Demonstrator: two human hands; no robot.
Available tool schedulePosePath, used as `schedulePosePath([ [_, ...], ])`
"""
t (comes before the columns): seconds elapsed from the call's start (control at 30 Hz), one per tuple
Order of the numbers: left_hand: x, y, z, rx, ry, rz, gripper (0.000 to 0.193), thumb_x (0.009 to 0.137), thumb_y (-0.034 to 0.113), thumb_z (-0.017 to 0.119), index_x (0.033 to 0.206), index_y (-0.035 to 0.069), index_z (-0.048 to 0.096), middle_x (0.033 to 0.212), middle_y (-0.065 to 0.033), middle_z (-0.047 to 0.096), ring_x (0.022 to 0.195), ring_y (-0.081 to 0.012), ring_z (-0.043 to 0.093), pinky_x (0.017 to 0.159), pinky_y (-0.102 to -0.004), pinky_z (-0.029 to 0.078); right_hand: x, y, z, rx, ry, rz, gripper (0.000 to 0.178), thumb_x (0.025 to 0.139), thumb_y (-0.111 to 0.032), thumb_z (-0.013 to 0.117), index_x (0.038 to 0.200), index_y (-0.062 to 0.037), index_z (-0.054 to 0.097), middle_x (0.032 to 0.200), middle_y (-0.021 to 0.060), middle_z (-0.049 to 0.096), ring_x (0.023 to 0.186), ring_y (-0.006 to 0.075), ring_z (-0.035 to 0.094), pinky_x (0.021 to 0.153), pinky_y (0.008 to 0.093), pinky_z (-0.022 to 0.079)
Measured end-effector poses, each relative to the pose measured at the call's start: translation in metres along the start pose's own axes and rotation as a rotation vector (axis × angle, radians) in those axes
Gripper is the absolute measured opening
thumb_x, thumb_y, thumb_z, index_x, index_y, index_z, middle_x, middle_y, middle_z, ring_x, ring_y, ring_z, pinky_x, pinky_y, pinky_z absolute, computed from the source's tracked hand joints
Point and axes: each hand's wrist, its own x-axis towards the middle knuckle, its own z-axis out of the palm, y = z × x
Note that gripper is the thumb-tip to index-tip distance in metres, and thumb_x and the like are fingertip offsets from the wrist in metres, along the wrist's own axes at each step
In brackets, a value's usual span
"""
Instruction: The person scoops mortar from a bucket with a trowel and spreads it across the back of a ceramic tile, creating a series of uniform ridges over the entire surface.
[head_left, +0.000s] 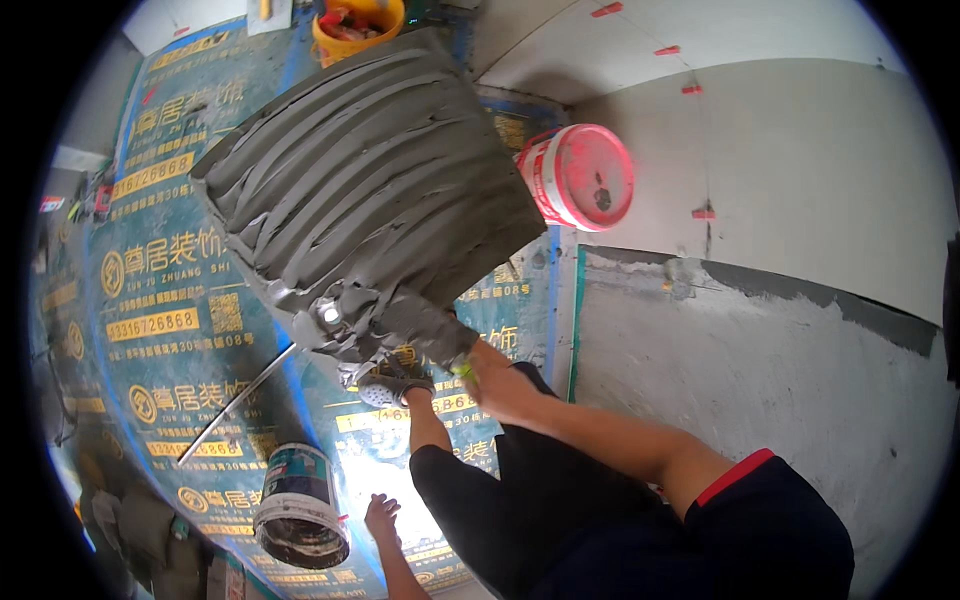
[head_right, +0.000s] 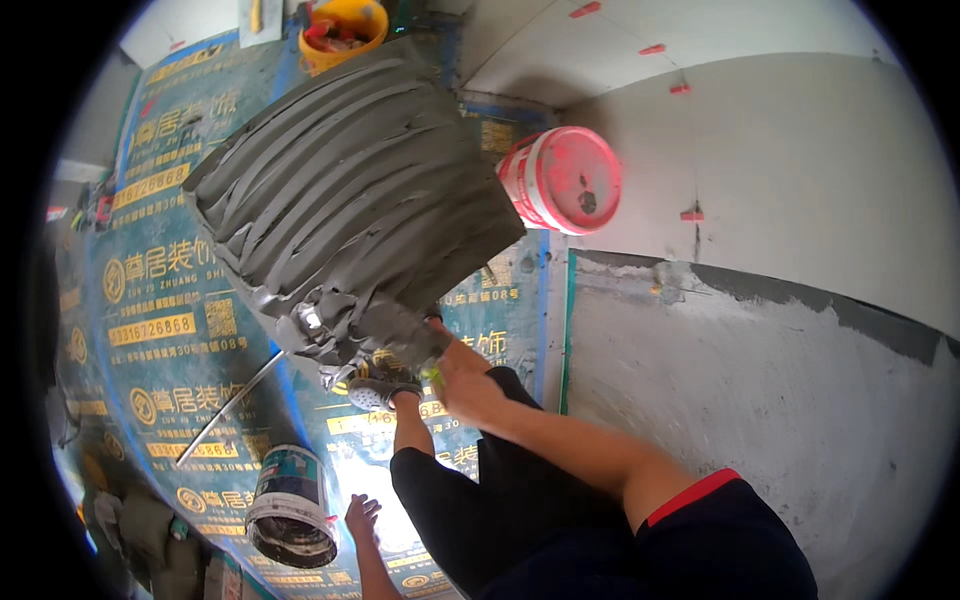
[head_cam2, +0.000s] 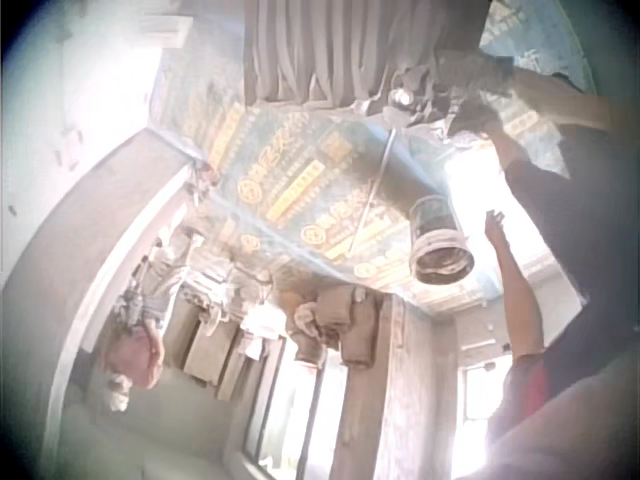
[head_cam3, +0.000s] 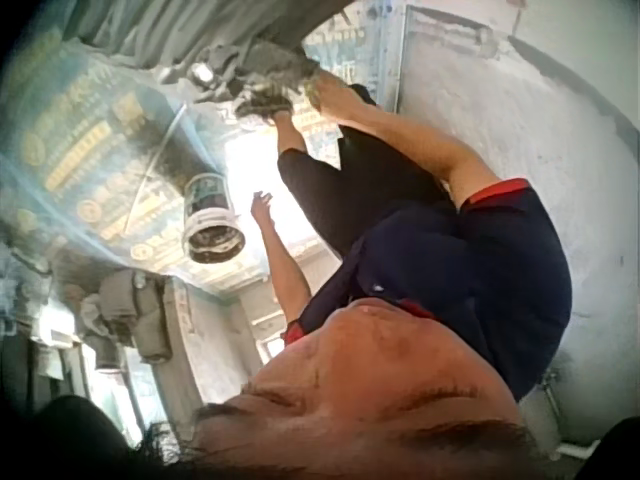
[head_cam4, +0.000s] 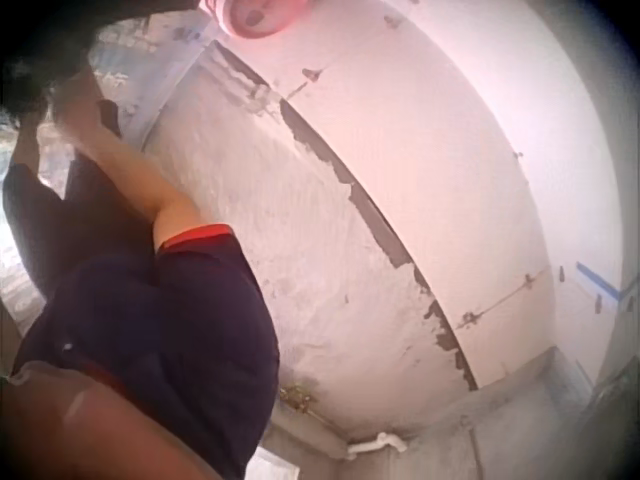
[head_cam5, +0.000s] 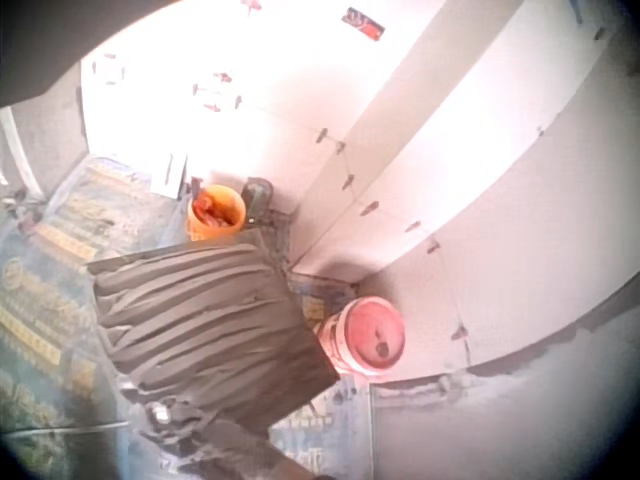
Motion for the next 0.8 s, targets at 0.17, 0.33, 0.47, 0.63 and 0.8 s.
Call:
schedulePosePath([
  [0.17,-0.007,0.005,-0.017,-0.015,0.154,-0.009,0.04,0.089,0.039,0.053,0.097,0.001,0.058,0.071,-0.0115,0.061,0.058,-0.019,0.058,0.053,-0.0266,0.039,0.005,0.11,-0.053,-0.165,0.362,0.16,0.04,0.089,-0.034,0.047,0.114,-0.0022,0.043,0.084,0.0253,0.06,0.077,0.0428,0.059,0.067,0.0512,0.047],
  [0.33,-0.005,-0.001,-0.015,0.085,0.148,-0.035,0.044,0.088,0.045,0.051,0.099,0.003,0.058,0.076,-0.0097,0.062,0.063,-0.0201,0.058,0.068,-0.0364,0.038,0.01,0.18,-0.089,-0.235,0.633,0.278,0.034,0.089,-0.035,0.051,0.095,-0.0012,0.049,0.068,0.0172,0.059,0.059,0.0309,0.06,0.055,0.0412,0.049],
  [0.47,-0.01,-0.006,0.009,0.144,0.118,-0.085,0.042,0.089,0.043,0.05,0.099,0.003,0.057,0.079,-0.0101,0.062,0.067,-0.02,0.06,0.066,-0.0342,0.039,0.017,0.189,-0.1,0.815,0.408,0.414,0.036,0.089,-0.04,0.052,0.097,-0.0041,0.048,0.063,0.007,0.051,0.048,0.0167,0.051,0.045,0.0315,0.044],
  [0.63,-0.026,0.0,0.069,0.228,0.081,-0.105,0.041,0.091,0.041,0.049,0.1,0.002,0.057,0.078,-0.0111,0.063,0.067,-0.0206,0.06,0.063,-0.0333,0.041,0.029,0.218,-0.072,1.301,0.284,0.512,0.034,0.09,-0.04,0.052,0.096,-0.0065,0.049,0.063,0.0039,0.048,0.044,0.0137,0.046,0.041,0.0301,0.041],
  [0.8,-0.036,0.02,0.099,0.313,0.065,-0.049,0.046,0.09,0.046,0.048,0.099,0.002,0.058,0.077,-0.0101,0.064,0.066,-0.0184,0.062,0.063,-0.0308,0.042,-0.005,0.238,-0.046,0.897,0.274,0.525,0.034,0.088,-0.037,0.056,0.097,-0.004,0.05,0.067,0.0086,0.052,0.053,0.0194,0.052,0.05,0.0341,0.044],
])
